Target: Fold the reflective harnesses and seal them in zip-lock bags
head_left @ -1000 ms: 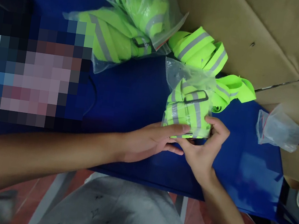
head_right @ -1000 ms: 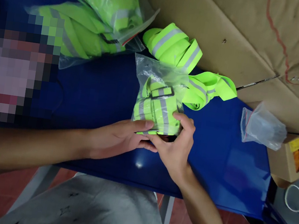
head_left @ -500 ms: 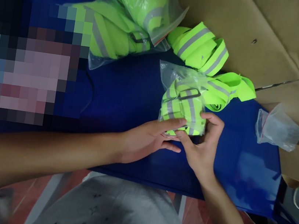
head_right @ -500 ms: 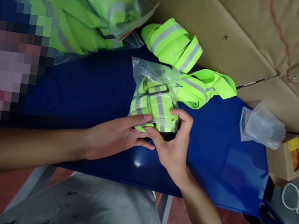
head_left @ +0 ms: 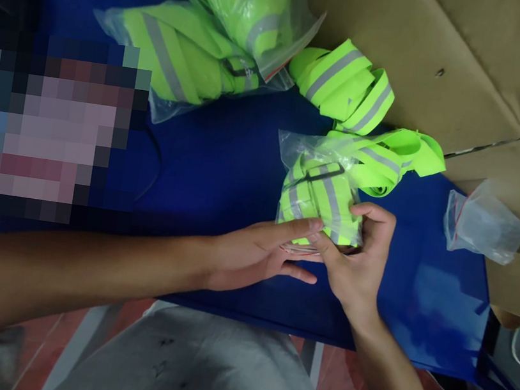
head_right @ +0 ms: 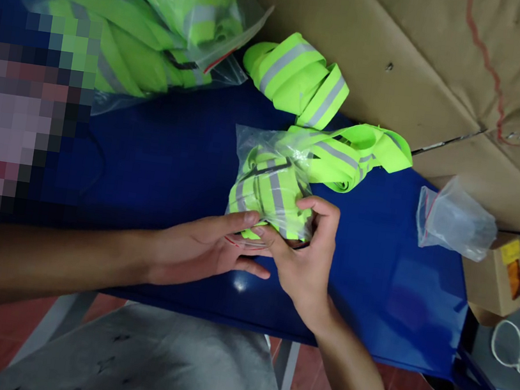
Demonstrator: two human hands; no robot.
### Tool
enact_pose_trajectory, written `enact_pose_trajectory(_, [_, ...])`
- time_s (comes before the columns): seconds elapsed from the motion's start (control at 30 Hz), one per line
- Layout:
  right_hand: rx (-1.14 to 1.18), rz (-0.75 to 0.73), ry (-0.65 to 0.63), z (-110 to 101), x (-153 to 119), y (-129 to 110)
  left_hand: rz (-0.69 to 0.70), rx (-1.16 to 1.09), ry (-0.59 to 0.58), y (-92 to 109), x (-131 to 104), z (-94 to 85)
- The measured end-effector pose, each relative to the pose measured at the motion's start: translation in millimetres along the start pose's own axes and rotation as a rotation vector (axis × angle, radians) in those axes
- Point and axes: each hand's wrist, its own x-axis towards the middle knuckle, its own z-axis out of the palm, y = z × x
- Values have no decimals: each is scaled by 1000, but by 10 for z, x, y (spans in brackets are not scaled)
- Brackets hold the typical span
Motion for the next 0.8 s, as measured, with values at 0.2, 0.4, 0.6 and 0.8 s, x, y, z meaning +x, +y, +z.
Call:
enact_pose_trajectory(0.2, [-73,12,-10,0,-16,17,47,88,133,-29,-15,68])
enact_pose_trajectory(0.4, [-632,-382,2,-200,9,-20,64,180,187,-1,-43,136])
enact_pose_trajectory(0.6, [-637,-658,-145,-196,73,-73,99,206,241,-58,-61,174])
enact_pose_trajectory(0.8, [-541,-600,-222,-244,112,-95,26,186,150,54,-93,129])
